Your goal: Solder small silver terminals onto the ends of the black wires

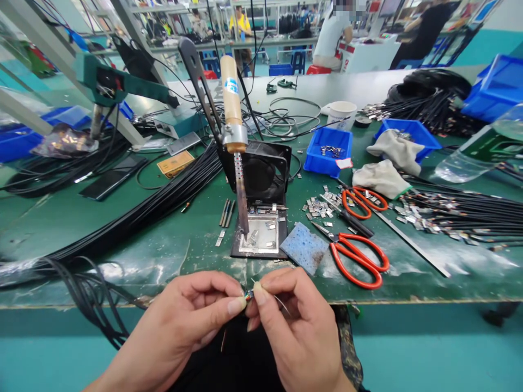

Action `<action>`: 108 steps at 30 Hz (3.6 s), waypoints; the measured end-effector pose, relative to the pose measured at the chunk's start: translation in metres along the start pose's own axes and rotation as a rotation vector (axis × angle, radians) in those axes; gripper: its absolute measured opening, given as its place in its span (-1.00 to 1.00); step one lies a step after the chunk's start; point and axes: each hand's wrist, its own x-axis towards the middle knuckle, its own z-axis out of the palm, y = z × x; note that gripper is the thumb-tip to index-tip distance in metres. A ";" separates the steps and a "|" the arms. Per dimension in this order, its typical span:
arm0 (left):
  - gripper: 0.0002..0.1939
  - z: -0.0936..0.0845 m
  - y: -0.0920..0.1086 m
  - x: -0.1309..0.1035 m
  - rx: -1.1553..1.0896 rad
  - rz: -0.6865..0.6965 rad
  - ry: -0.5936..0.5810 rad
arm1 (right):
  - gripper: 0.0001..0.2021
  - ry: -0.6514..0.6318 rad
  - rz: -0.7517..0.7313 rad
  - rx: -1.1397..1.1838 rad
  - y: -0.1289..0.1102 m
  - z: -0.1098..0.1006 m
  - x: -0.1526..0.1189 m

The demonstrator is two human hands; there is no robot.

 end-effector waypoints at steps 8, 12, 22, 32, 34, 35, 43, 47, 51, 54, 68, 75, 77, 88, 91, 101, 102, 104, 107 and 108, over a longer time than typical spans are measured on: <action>-0.82 0.001 0.003 0.003 0.024 0.016 -0.010 | -0.90 0.002 0.001 0.005 -0.003 0.001 0.002; -0.80 0.002 0.005 0.006 -0.025 -0.015 -0.035 | -0.89 0.010 -0.005 -0.008 -0.004 0.002 0.004; -0.83 0.000 0.007 0.010 -0.034 -0.011 -0.070 | -0.89 0.002 0.022 -0.022 -0.004 0.000 0.007; -0.80 0.002 0.008 0.014 -0.112 -0.008 -0.057 | -0.91 -0.003 0.056 -0.086 -0.003 -0.003 0.005; -0.79 0.001 0.008 0.014 -0.142 -0.025 -0.051 | -0.91 0.011 0.016 -0.108 -0.004 -0.004 0.006; -0.79 0.001 0.009 0.014 -0.155 -0.028 -0.047 | -0.91 0.027 -0.015 -0.120 -0.004 -0.004 0.006; -0.78 0.000 0.013 0.020 -0.178 -0.019 -0.003 | -0.82 0.080 -0.186 -0.240 -0.002 -0.009 0.007; -0.79 -0.001 0.013 0.023 -0.185 -0.013 -0.004 | -0.79 0.073 -0.215 -0.274 -0.002 -0.009 0.009; -0.80 -0.003 0.012 0.026 -0.208 -0.018 -0.005 | -0.78 0.063 -0.243 -0.324 0.000 -0.010 0.011; -0.80 -0.003 0.012 0.027 -0.213 -0.021 -0.013 | -0.77 0.047 -0.251 -0.345 0.000 -0.010 0.011; -0.82 -0.005 0.013 0.027 -0.191 -0.007 -0.022 | -0.77 0.040 -0.273 -0.344 0.002 -0.011 0.012; -0.82 -0.004 0.013 0.027 -0.189 -0.006 -0.023 | -0.76 -0.008 -0.363 -0.361 0.002 -0.013 0.017; -0.83 -0.004 0.012 0.026 -0.185 -0.003 -0.022 | -0.77 -0.014 -0.366 -0.370 0.002 -0.013 0.017; -0.82 -0.004 0.012 0.026 -0.174 0.017 -0.010 | -0.74 -0.022 -0.409 -0.412 0.002 -0.013 0.017; -0.81 -0.004 0.012 0.025 -0.173 0.010 -0.004 | -0.75 -0.016 -0.416 -0.414 0.002 -0.013 0.017; -0.80 -0.004 0.011 0.026 -0.139 0.037 0.003 | -0.76 0.006 -0.412 -0.451 0.001 -0.011 0.016; -0.80 -0.004 0.011 0.025 -0.131 0.044 0.005 | -0.76 0.006 -0.417 -0.457 0.000 -0.011 0.016; -0.79 -0.004 0.010 0.025 -0.124 0.049 0.006 | -0.76 0.006 -0.419 -0.474 0.000 -0.011 0.015; -0.79 -0.004 0.008 0.025 -0.132 0.043 0.014 | -0.77 0.019 -0.412 -0.506 0.001 -0.011 0.014; -0.79 -0.003 0.008 0.025 -0.137 0.041 0.016 | -0.77 0.026 -0.415 -0.511 0.002 -0.011 0.014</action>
